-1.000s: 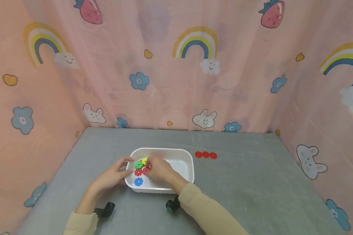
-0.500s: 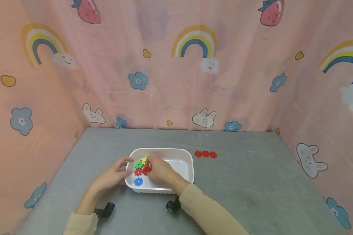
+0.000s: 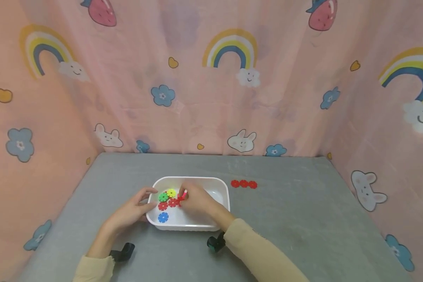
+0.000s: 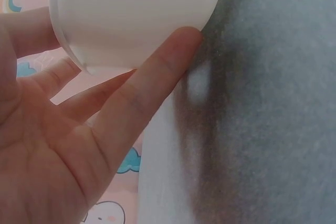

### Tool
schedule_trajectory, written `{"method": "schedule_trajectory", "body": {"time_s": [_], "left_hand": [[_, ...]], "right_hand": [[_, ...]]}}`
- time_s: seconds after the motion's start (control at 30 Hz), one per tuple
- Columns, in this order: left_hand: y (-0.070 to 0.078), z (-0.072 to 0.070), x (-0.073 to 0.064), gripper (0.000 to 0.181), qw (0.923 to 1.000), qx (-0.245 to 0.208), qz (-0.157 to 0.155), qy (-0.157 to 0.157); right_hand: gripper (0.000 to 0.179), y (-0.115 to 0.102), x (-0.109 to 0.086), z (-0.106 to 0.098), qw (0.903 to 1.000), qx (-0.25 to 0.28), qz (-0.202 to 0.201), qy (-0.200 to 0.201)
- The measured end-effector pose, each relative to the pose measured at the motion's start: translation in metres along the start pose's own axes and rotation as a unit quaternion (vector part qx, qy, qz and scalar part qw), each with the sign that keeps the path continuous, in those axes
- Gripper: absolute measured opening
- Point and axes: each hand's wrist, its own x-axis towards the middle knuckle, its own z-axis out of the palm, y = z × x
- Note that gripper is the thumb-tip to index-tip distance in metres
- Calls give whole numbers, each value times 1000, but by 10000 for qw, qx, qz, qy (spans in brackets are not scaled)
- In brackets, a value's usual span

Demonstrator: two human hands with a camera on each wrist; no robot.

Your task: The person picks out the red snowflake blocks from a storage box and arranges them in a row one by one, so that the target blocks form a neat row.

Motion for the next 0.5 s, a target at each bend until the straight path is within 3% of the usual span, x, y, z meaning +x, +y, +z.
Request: {"method": "schedule_trajectory", "body": {"time_s": [0.5], "left_hand": [[-2, -2, 1, 54, 9999, 144, -4, 7]], "right_hand": [[16, 9, -25, -36, 9989, -255, -330, 207]]}}
